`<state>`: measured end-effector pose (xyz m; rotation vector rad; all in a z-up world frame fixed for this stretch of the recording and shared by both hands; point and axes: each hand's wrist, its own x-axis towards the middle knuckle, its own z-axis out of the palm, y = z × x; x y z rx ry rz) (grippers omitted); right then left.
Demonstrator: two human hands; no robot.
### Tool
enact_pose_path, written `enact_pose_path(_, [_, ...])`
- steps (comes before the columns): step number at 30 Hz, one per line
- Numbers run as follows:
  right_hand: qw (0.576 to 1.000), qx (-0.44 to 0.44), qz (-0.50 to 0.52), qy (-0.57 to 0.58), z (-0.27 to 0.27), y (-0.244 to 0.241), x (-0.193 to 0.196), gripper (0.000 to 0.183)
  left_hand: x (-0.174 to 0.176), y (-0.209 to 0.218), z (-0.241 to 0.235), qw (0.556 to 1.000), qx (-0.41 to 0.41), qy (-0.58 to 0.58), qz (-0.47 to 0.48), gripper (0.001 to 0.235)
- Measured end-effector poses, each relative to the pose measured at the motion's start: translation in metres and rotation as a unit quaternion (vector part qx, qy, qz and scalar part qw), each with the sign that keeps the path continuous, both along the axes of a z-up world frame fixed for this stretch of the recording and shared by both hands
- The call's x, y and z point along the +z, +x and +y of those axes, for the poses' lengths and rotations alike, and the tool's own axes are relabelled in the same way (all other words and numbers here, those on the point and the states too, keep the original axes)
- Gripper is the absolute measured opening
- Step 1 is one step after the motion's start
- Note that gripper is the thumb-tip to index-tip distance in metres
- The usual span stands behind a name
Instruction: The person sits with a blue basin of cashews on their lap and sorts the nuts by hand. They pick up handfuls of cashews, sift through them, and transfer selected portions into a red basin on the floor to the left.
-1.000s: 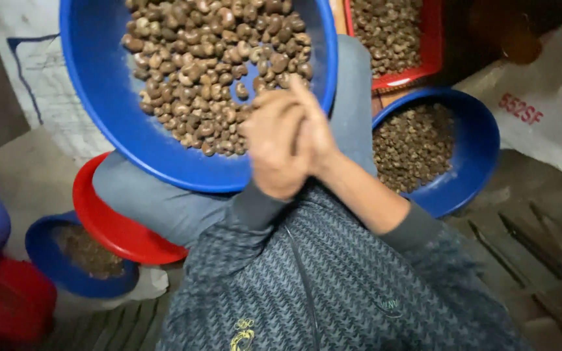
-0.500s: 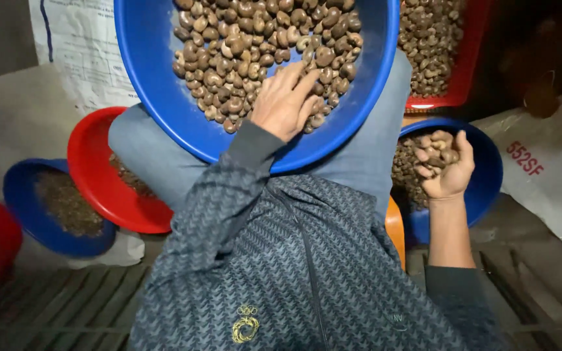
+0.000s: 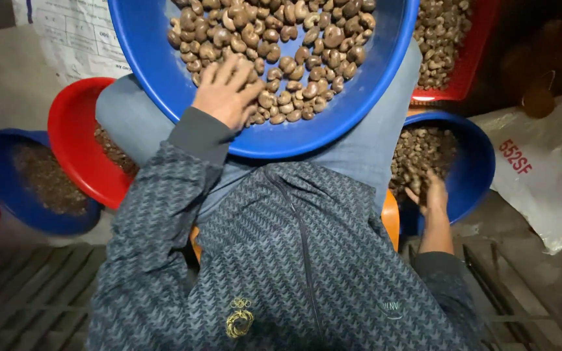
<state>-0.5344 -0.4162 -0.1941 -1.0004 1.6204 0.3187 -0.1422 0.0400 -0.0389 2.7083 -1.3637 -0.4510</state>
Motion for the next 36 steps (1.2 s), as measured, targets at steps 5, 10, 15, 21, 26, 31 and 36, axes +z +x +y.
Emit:
enact_pose_path(5, [0.9, 0.37, 0.063, -0.222, -0.02, -0.013, -0.047, 0.059, 0.007, 0.016, 0.011, 0.997, 0.05, -0.042, -0.043, 0.028])
enact_pose_path(10, [0.807, 0.452, -0.136, -0.356, 0.009, 0.106, 0.038, 0.041, 0.014, 0.03, -0.003, 0.993, 0.079, -0.084, 0.001, 0.034])
enact_pose_path(15, [0.676, 0.452, -0.331, -0.479, 0.078, 0.247, 0.172, 0.032, 0.001, 0.035, -0.043, 0.983, 0.017, -0.095, 0.157, 0.03])
enact_pose_path(21, [0.507, 0.545, -0.418, -0.52, 0.145, 0.321, 0.261, 0.029, -0.034, 0.028, -0.053, 0.99, 0.0, -0.007, 0.138, 0.017])
enact_pose_path(26, [0.364, 0.707, -0.286, -0.534, 0.177, 0.355, 0.237, 0.023, -0.045, 0.042, -0.037, 0.988, 0.031, -0.087, 0.124, 0.022])
enact_pose_path(31, [0.278, 0.769, -0.184, -0.546, 0.181, 0.363, 0.172, 0.012, -0.041, 0.041, -0.045, 0.981, 0.043, -0.15, 0.113, 0.048])
enact_pose_path(36, [0.344, 0.803, -0.214, -0.437, 0.179, 0.364, 0.169, 0.02, -0.045, 0.019, -0.067, 0.977, 0.011, -0.064, 0.201, 0.037])
